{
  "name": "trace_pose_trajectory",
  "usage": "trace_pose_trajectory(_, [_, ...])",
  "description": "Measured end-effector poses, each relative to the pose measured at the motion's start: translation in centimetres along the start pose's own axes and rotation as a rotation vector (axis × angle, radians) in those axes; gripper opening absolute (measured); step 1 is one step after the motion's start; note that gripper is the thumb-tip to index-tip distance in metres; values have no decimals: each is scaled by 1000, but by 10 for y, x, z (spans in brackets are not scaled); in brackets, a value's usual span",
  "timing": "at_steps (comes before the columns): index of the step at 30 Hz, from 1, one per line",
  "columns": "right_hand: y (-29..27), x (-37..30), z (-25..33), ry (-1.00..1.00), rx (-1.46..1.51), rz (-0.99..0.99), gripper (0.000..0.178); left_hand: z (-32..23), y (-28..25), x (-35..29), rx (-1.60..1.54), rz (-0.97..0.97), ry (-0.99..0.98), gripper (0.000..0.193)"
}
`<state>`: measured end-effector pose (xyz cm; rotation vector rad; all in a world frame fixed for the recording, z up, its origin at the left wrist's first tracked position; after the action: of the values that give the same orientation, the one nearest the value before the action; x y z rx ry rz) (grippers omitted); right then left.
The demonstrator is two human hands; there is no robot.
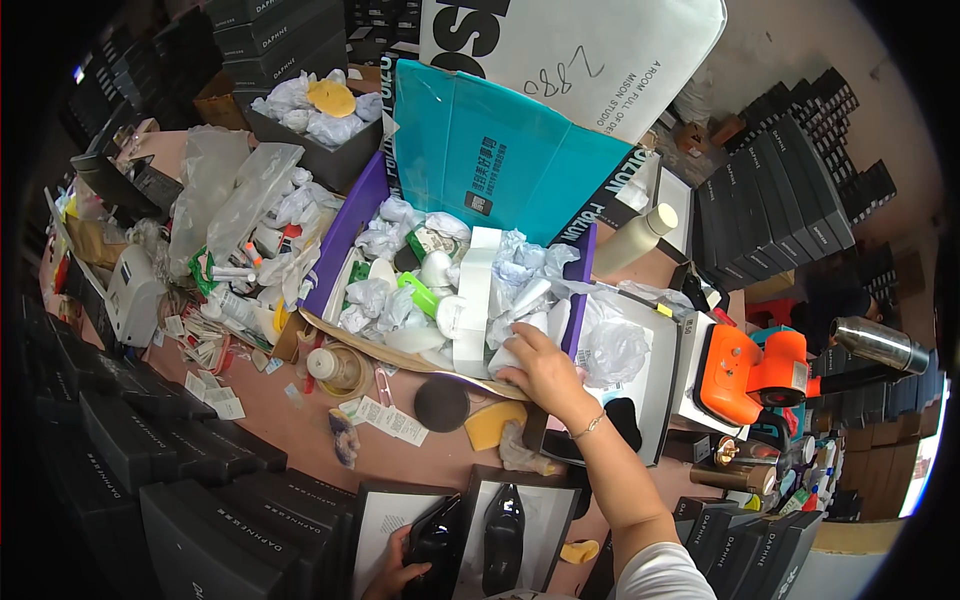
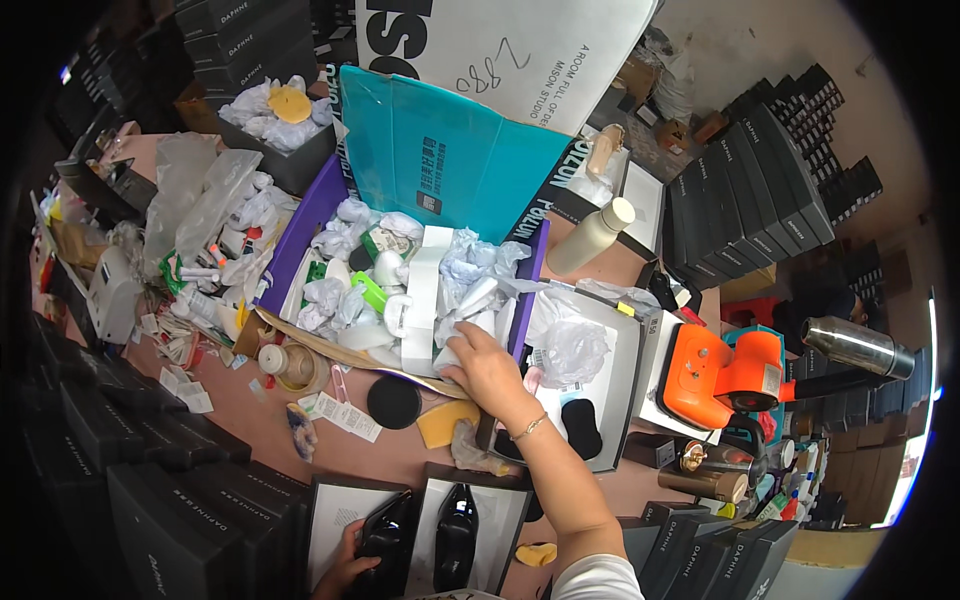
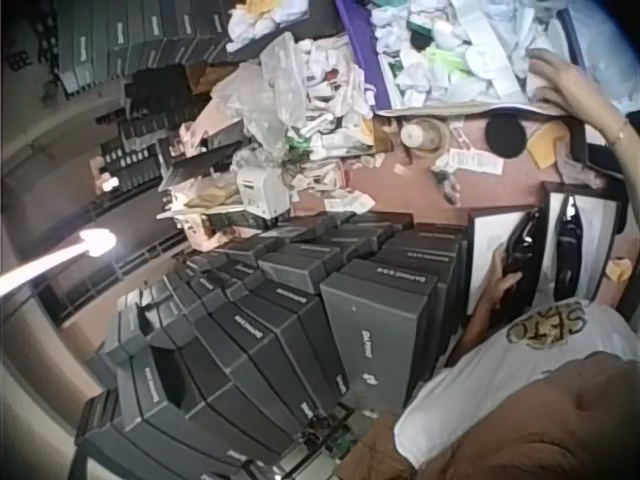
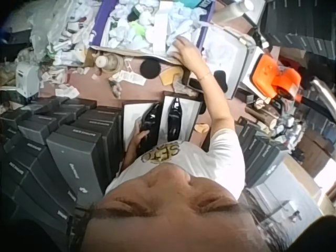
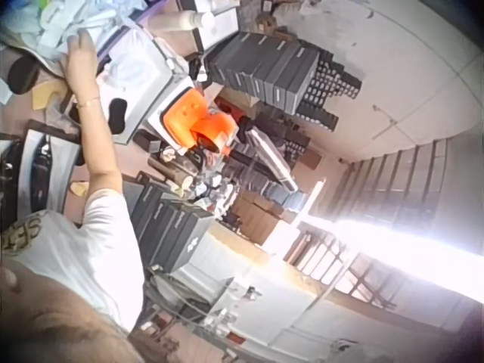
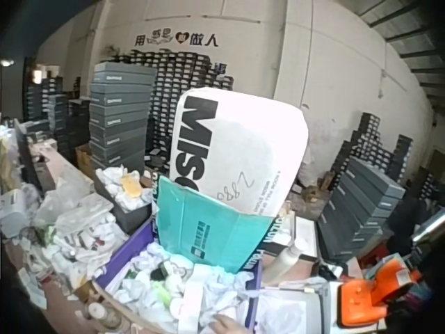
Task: Packing black high-heeled shoes into boxes with tissue paper and tags.
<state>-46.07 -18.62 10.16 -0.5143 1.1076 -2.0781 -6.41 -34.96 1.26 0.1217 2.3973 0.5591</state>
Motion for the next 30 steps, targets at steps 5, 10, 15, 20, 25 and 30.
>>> trace_pose_trajectory(5, [-2,12,1,35,112,-30,38,5,-2,1,1,-5,24,85])
trace_pose_trajectory(10, [-3,11,2,-19,409,-193,38,5,2,0,-97,13,2,85])
trace_pose_trajectory(15, [-1,10,10,-137,316,-314,27,-1,3,-2,-79,15,-17,85])
trace_pose_trajectory(20, [1,15,12,-59,192,-92,17,5,2,-1,-63,5,28,81])
trace_pose_trajectory(25, [-7,40,29,-42,69,-109,23,11,-1,1,-28,10,42,81])
trace_pose_trajectory(30, [26,91,40,-389,-63,92,39,13,-4,-1,-42,21,-54,86])
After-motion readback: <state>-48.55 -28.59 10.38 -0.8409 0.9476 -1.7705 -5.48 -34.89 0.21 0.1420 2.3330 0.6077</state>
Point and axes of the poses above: each hand's wrist, its own x-axis towards the middle knuckle, its own y-axis out of the palm, z = x × y, the point moved 2 cm from there along x, towards the middle knuckle, and after that the axes turned 9 degrees about z, right-handed, at the moved point
